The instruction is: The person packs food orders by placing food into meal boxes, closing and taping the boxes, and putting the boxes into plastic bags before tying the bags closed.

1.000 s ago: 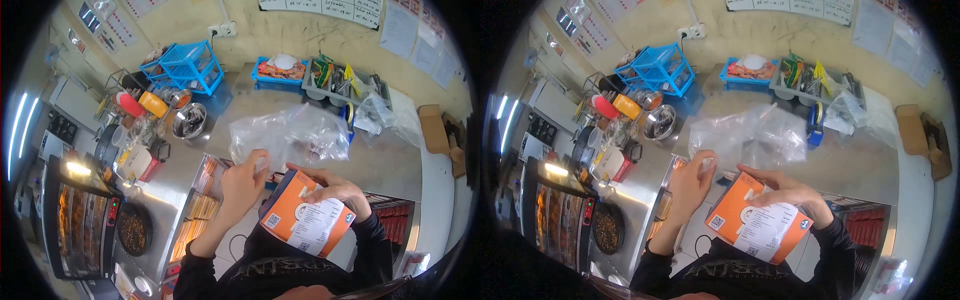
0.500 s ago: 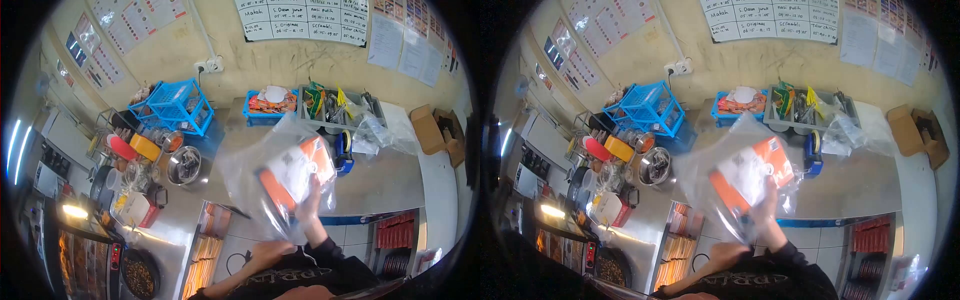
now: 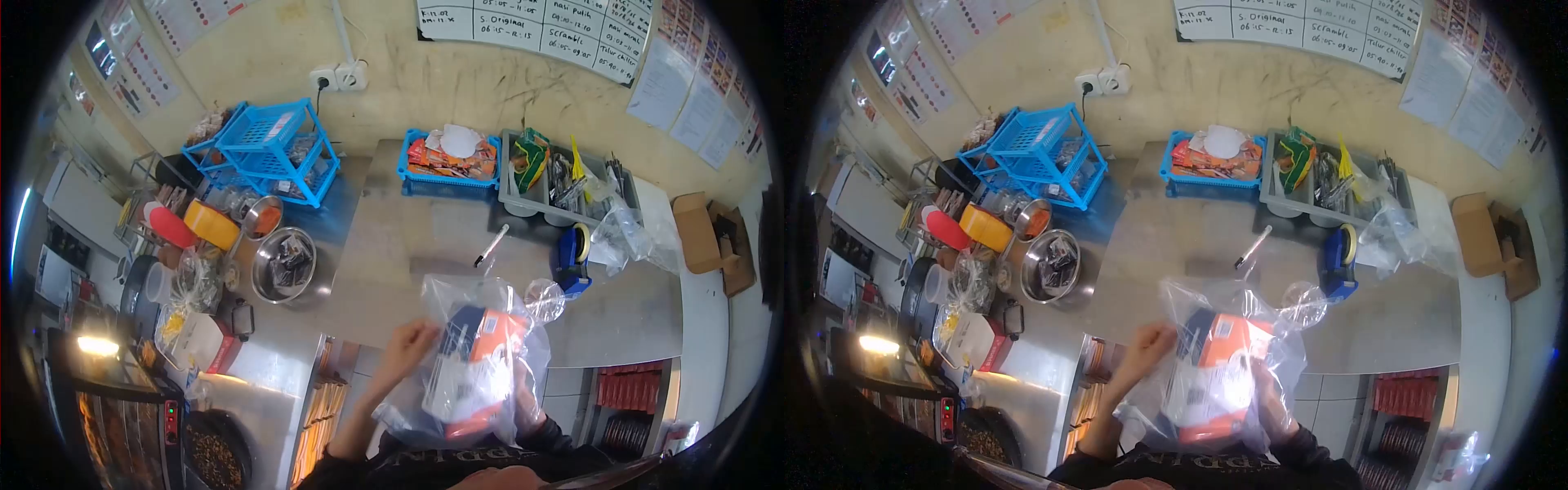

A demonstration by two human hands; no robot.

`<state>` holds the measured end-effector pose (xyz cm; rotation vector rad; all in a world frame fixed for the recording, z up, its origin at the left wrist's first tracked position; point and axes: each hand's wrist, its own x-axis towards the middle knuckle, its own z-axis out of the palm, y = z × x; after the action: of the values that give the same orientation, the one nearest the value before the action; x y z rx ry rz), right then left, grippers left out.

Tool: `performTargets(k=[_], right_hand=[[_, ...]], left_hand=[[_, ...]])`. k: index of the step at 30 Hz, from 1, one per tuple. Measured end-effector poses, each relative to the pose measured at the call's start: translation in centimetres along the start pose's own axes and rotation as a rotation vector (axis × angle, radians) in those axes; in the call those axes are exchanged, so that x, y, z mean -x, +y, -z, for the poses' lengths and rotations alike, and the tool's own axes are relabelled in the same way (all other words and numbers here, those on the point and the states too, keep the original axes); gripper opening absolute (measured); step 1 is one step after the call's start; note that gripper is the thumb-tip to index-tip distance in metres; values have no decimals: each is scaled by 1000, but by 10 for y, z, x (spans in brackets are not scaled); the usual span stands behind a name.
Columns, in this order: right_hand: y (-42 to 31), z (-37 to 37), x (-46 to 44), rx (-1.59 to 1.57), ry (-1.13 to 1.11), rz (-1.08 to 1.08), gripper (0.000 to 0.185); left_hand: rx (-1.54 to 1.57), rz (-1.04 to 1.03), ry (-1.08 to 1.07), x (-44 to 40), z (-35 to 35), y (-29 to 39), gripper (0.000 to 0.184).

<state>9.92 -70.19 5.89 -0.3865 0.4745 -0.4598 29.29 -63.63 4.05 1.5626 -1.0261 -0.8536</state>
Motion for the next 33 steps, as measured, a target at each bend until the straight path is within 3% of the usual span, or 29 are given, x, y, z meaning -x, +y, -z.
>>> performTargets(k=[1,3,7,9,10,11,12,15,17,19,20,21,22,23,25,27,29,30,31,32,33], right_hand=[[7,1,1,-21,26,-19,45],[20,-2,-10,-69,85,4,45],[61,27,-110,-16,360,421,44],[78,60,-147,-312,393,223,39],[89,78,-153,-119,448,219,34],[90,89,-142,-124,449,229,34],[87,105,-128,-242,215,33,38],[11,9,-67,993,174,-37,49],[-30,-18,-59,1604,-421,584,49],[-88,5,-92,2191,-794,432,39],[-125,-28,-101,2439,-681,275,30],[-163,-61,-111,2693,-594,89,21],[-195,-82,-116,2809,-375,287,16],[-219,-99,-114,2470,-377,639,13],[-232,-107,-101,2123,-609,800,13],[-253,-83,-99,1987,-573,789,15],[-290,-46,-100,1731,-548,754,21],[-312,-25,-102,1604,-538,726,23],[-344,9,-107,1564,12,671,31],[-371,62,-123,1933,411,967,29],[-381,106,-140,2250,746,1067,24]], left_hand=[[178,29,47,-2,-16,-15,25],[206,51,35,-8,-49,-10,23],[301,124,70,22,-49,-31,24],[290,141,125,34,-40,-42,30],[272,143,184,39,-33,-46,34],[246,135,275,45,-27,-48,38],[236,120,400,52,-23,-46,42],[41,-149,686,68,-39,-37,55],[-311,-455,740,52,-48,-30,57],[-724,-384,846,11,-45,-61,44],[-438,-327,744,-4,-24,-69,33],[-381,-326,734,-23,1,-45,23],[-323,-325,725,-41,27,-21,15],[-465,-371,831,-48,41,37,12],[-602,-441,944,-60,60,71,14],[-808,-259,842,-63,69,88,17],[-508,-234,564,-61,80,96,19],[-462,-138,628,-59,81,94,16],[-414,-32,688,-62,80,94,15],[-411,-29,672,-71,80,101,15],[-522,13,578,-78,82,109,17]])
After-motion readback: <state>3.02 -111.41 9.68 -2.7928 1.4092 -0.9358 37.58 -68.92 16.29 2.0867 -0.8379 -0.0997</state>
